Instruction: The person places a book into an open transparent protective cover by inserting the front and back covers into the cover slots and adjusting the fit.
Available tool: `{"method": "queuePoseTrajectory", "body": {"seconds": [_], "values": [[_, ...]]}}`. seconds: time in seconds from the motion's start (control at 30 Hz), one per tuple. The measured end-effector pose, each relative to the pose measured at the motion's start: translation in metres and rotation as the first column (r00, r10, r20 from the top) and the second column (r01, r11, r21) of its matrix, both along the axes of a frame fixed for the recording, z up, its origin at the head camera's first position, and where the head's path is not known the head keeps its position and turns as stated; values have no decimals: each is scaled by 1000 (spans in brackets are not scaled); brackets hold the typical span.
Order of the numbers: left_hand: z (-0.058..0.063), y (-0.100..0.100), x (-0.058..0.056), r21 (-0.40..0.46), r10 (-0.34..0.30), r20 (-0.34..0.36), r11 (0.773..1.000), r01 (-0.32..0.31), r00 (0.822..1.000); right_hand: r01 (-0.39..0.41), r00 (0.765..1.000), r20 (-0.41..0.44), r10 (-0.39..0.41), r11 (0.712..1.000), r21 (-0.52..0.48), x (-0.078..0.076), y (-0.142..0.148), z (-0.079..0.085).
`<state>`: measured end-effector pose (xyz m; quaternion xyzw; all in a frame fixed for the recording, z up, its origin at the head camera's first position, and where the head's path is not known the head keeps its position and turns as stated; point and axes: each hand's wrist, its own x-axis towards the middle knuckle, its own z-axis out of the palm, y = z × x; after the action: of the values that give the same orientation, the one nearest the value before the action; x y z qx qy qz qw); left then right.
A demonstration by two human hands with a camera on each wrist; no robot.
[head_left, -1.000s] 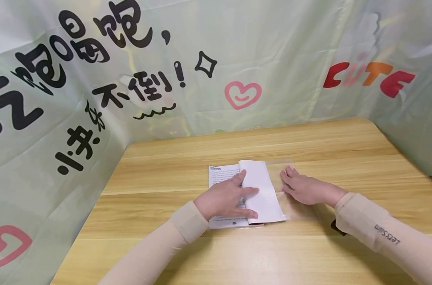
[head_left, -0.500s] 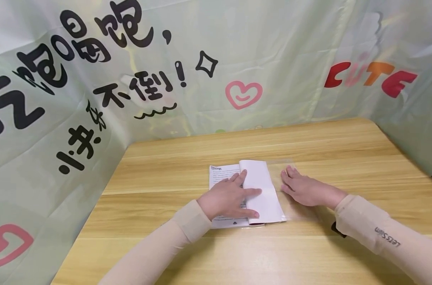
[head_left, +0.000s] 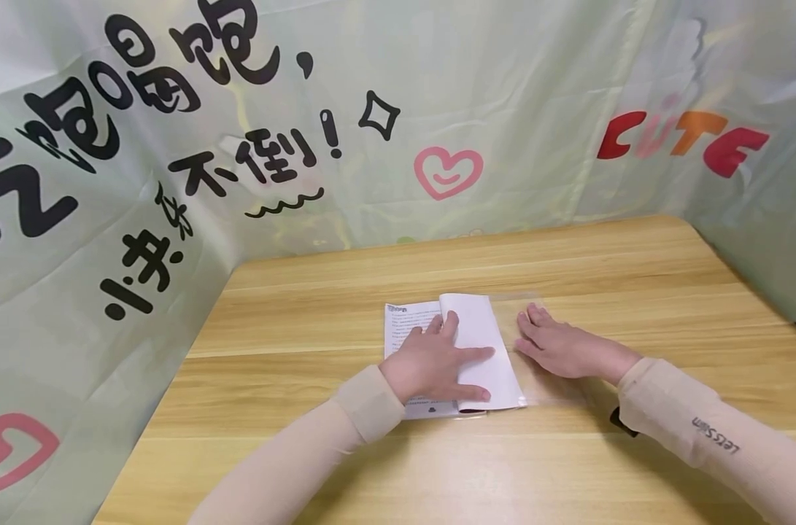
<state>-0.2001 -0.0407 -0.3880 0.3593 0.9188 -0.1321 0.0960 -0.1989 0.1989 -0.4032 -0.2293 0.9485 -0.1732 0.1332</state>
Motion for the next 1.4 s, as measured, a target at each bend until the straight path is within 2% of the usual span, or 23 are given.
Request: {"method": "queuePoseTrajectory", "body": {"seconds": [0.27, 0.53, 0.8, 1.0, 1.23, 1.4], "values": [[2, 7, 3, -28, 22, -40, 999, -23, 999, -11, 1000, -27, 12, 999, 33, 0, -2, -3], [2, 12, 3, -49, 8, -68, 999, -12, 998, 3, 1000, -4, -3, 1000, -5, 1, 0, 0], [5, 16, 5, -65, 14, -88, 998, -20, 996, 30, 997, -65, -27, 999, 42, 1, -3, -2], [7, 18, 7, -74, 38, -85, 996, -44, 996, 63, 994, -93, -54, 994, 88, 3, -6, -4], [6, 15, 8, -70, 88, -41, 993, -91, 995, 77, 990, -129, -63, 991, 111, 6, -8, -6], [5, 14, 7, -54, 75, -40, 996, -77, 996, 85, 985, -157, -66, 989, 119, 8, -8, -7]]}}
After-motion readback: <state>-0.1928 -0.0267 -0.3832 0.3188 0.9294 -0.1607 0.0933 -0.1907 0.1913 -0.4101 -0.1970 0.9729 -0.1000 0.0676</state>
